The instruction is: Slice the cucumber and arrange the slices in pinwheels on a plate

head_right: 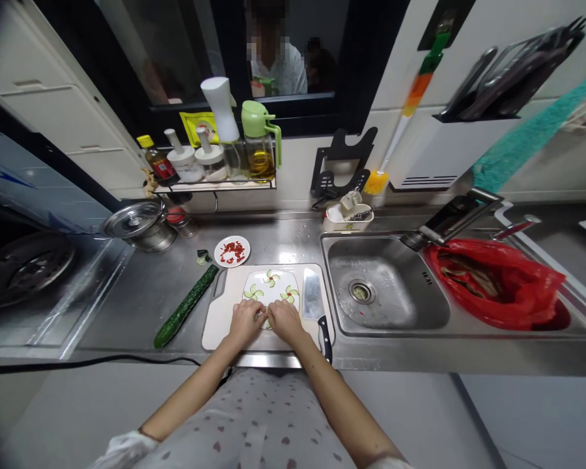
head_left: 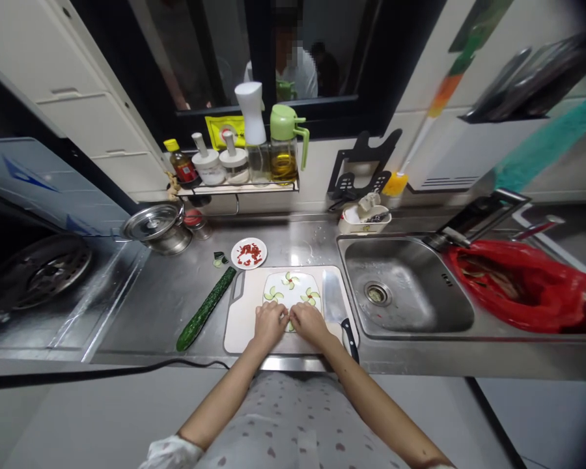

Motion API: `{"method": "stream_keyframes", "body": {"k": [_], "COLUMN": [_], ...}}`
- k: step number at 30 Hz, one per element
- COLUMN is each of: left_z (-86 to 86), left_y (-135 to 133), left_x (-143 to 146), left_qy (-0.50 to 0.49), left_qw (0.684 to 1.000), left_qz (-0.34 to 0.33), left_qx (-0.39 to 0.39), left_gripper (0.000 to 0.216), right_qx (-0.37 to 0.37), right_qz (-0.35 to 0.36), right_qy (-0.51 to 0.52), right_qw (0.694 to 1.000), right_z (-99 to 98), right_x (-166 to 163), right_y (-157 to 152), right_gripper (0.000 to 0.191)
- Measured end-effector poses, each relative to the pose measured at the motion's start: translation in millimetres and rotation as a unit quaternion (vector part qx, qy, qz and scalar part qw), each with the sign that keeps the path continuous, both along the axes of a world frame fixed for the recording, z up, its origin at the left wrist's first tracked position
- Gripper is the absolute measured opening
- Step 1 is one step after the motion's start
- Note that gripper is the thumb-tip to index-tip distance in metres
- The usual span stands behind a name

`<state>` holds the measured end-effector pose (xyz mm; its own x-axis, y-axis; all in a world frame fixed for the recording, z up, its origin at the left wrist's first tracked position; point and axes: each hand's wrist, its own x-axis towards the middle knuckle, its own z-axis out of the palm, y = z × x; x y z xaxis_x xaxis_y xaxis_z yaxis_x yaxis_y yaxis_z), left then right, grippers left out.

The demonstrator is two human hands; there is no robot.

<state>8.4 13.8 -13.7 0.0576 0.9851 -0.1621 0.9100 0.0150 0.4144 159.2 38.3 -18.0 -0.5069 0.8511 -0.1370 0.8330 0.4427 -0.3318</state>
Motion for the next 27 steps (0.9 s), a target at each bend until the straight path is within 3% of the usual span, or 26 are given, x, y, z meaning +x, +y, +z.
{"method": "stream_keyframes", "body": {"k": [5, 9, 13, 17, 21, 27], "left_z": [2.3, 0.0, -6.8, -7.7, 1.3, 10.8], "left_y": [0.6, 6.1, 26.1, 59.3, 91.3, 121.3], "left_x": [-0.1, -4.8, -25.9, -68.0, -110.6, -133.6], "left_qy": [-0.019, -0.079, -0.177, -0.257, -0.199, -0.047], "left_qw": [1.0, 0.996, 0.975, 0.926, 0.909, 0.949], "left_qz": [-0.001, 0.037, 0.13, 0.262, 0.349, 0.305], "left_qx": [0.005, 0.018, 0.043, 0.09, 0.115, 0.071], "left_gripper": [0.013, 0.011, 0.015, 0.021, 0.025, 0.022], "right_qx": [0.01, 0.012, -0.005, -0.006, 0.001, 0.007], "right_qz": [-0.01, -0.041, -0.072, -0.099, -0.117, -0.13], "right_qy": [0.03, 0.093, 0.168, 0.219, 0.242, 0.244], "right_qw": [0.999, 0.995, 0.983, 0.971, 0.963, 0.961], "right_z": [-1.4, 0.5, 5.1, 6.7, 5.1, 8.2], "right_x": [-0.7, 2.7, 8.9, 17.0, 24.1, 28.9], "right_y": [-1.0, -1.4, -1.0, -1.6, -4.2, -8.2], "right_gripper": [0.018, 0.015, 0.014, 0.017, 0.018, 0.019]}}
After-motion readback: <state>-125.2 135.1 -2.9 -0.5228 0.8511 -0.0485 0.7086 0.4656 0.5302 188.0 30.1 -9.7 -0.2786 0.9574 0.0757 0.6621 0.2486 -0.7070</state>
